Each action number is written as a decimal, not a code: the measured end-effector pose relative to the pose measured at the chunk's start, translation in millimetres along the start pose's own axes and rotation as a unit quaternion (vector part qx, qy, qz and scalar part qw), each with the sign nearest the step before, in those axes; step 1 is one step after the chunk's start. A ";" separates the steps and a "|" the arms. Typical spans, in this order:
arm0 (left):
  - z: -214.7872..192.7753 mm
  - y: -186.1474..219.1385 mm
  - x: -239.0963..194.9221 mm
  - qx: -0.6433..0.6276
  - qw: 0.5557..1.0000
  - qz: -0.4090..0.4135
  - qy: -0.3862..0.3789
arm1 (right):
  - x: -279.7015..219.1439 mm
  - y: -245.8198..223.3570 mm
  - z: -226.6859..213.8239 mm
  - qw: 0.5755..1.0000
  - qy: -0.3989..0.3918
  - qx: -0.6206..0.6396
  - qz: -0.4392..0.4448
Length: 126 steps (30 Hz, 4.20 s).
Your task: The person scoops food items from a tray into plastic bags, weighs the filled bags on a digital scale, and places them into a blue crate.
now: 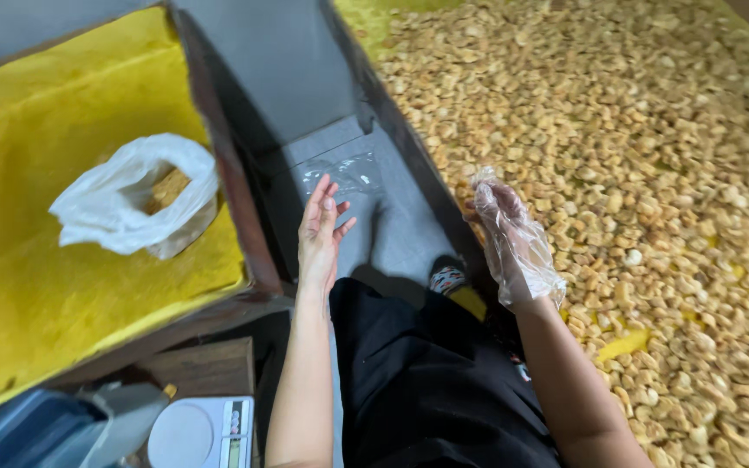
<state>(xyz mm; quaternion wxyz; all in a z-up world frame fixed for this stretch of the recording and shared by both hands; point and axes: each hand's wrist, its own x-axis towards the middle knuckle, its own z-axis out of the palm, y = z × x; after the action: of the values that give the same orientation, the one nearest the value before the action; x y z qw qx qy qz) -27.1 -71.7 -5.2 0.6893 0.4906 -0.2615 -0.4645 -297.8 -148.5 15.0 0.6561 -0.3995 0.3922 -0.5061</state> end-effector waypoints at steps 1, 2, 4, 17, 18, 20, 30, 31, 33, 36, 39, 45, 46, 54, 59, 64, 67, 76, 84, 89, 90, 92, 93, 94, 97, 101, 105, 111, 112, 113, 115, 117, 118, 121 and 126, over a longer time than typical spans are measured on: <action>7.9 -2.4 7.0 0.005 1.000 -0.001 -0.007 | 0.5 -3.4 -9.3 1.000 0.020 -0.005 0.015; 14.8 -5.8 10.3 0.010 1.000 -0.002 -0.008 | 3.5 -5.6 -18.5 1.000 0.026 -0.008 0.015; 30.1 -13.5 11.9 0.002 1.000 -0.013 -0.026 | 12.8 -6.3 -39.2 0.995 0.068 -0.078 0.012; 91.2 -54.2 -32.8 0.014 0.995 -0.054 -0.084 | 0.7 27.2 -146.5 0.996 0.059 0.070 -0.024; 95.3 -55.0 -37.1 0.013 0.995 -0.052 -0.083 | -4.1 20.0 -148.3 0.997 0.066 0.048 -0.014; 103.1 -56.3 -45.8 0.028 0.995 -0.053 -0.079 | -13.5 8.5 -151.5 0.997 0.072 0.027 -0.006; 135.1 -94.0 -92.8 0.003 0.992 -0.062 -0.107 | -77.6 -30.8 -189.6 0.997 0.063 -0.024 -0.032; 139.5 -99.6 -95.8 0.006 0.992 -0.065 -0.110 | -84.7 -37.5 -189.2 0.994 0.097 -0.052 -0.006; 143.1 -112.2 -102.5 0.011 0.991 -0.071 -0.108 | -96.8 -51.7 -191.0 0.982 0.120 -0.147 0.014; 141.2 -130.1 -113.3 0.013 0.990 -0.059 -0.128 | -106.2 -56.4 -194.6 0.912 0.137 -0.383 0.057; 131.8 -130.3 -114.0 0.053 0.989 -0.067 -0.118 | -90.8 -51.6 -198.0 0.854 0.105 -0.508 0.044; 104.2 -122.1 -113.7 -0.009 0.995 -0.082 -0.057 | -50.1 6.5 -179.7 0.980 0.001 -0.201 0.009; 103.1 -117.5 -111.9 -0.021 0.995 -0.079 -0.052 | -38.8 13.6 -170.1 0.997 -0.044 -0.062 0.003; 86.2 -89.5 -108.5 -0.017 0.999 -0.041 -0.020 | -15.2 21.7 -122.2 0.995 -0.086 -0.048 0.030; 90.4 -97.5 -101.2 0.001 0.998 -0.052 -0.022 | -36.7 -9.0 -136.4 0.996 -0.031 -0.078 0.040; 125.0 -123.8 -83.9 0.012 0.994 -0.085 -0.063 | -37.2 -15.7 -235.4 0.835 0.044 -0.547 0.043; 150.9 -144.7 -72.5 0.024 0.990 -0.094 -0.100 | -29.0 2.3 -308.8 0.708 0.122 -0.696 0.006; 215.3 -211.1 -75.9 0.093 0.974 -0.101 -0.179 | -30.1 -66.9 -248.9 0.784 0.185 -0.530 0.266; 224.1 -225.2 -71.9 0.070 0.973 -0.117 -0.185 | -58.1 -38.0 -183.6 0.663 -0.087 -0.718 0.195; 226.0 -218.8 -71.3 0.086 0.972 -0.119 -0.182 | -73.0 -21.2 -205.7 0.689 -0.103 -0.697 0.171; 225.0 -217.9 -72.3 0.085 0.973 -0.119 -0.180 | -70.6 -24.3 -213.6 0.694 -0.076 -0.675 0.239; 223.7 -215.9 -72.9 0.073 0.975 -0.114 -0.178 | -66.2 -32.3 -224.5 0.694 -0.051 -0.650 0.306; 223.5 -215.4 -75.5 0.073 0.975 -0.114 -0.176 | -64.6 -37.2 -227.7 0.673 -0.026 -0.688 0.271; 224.9 -215.2 -76.9 0.069 0.976 -0.116 -0.172 | -61.7 -41.9 -228.8 0.649 -0.003 -0.724 0.232; 226.6 -214.7 -78.5 0.056 0.978 -0.115 -0.165 | -57.0 -49.5 -232.6 0.753 0.073 -0.616 0.217; 217.2 -210.1 -82.4 0.056 0.982 -0.104 -0.147 | -43.0 -22.3 -261.7 0.894 0.172 -0.381 0.163; 196.0 -198.0 -92.6 -0.010 0.990 -0.085 -0.111 | -1.7 30.1 -256.8 0.991 0.038 0.071 0.104; 136.0 -161.7 -109.3 -0.106 0.992 -0.044 -0.047 | -11.2 47.9 -140.3 0.961 -0.179 0.169 0.127; 122.1 -152.9 -114.0 -0.108 0.993 -0.032 -0.029 | -13.6 48.5 -122.0 0.958 -0.207 0.156 0.119; 108.6 -143.7 -119.1 -0.109 0.994 -0.020 -0.012 | -16.0 49.7 -106.6 0.956 -0.216 0.155 0.122; 83.9 -125.2 -129.1 -0.102 0.995 0.003 0.015 | -17.7 53.9 -82.3 0.950 -0.240 0.128 0.152; 60.4 -109.8 -142.8 -0.095 0.994 0.027 0.044 | -18.0 64.0 -62.0 0.947 -0.252 0.119 0.159; 48.0 -101.9 -150.7 -0.081 0.994 0.036 0.062 | -18.9 70.0 -52.1 0.946 -0.255 0.114 0.163; 11.8 -82.5 -175.8 -0.062 0.991 0.059 0.103 | -23.3 83.9 -26.7 0.930 -0.295 0.118 0.186; -51.4 -67.4 -215.9 -0.084 0.976 0.100 0.175 | -40.7 111.8 24.8 0.901 -0.358 0.123 0.214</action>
<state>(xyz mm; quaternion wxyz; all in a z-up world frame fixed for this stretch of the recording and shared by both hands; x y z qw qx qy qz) -104.2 138.4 -66.3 0.8060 0.4762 -0.1444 -0.3206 -243.1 -86.6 -74.3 0.8885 -0.3764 0.1419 -0.2208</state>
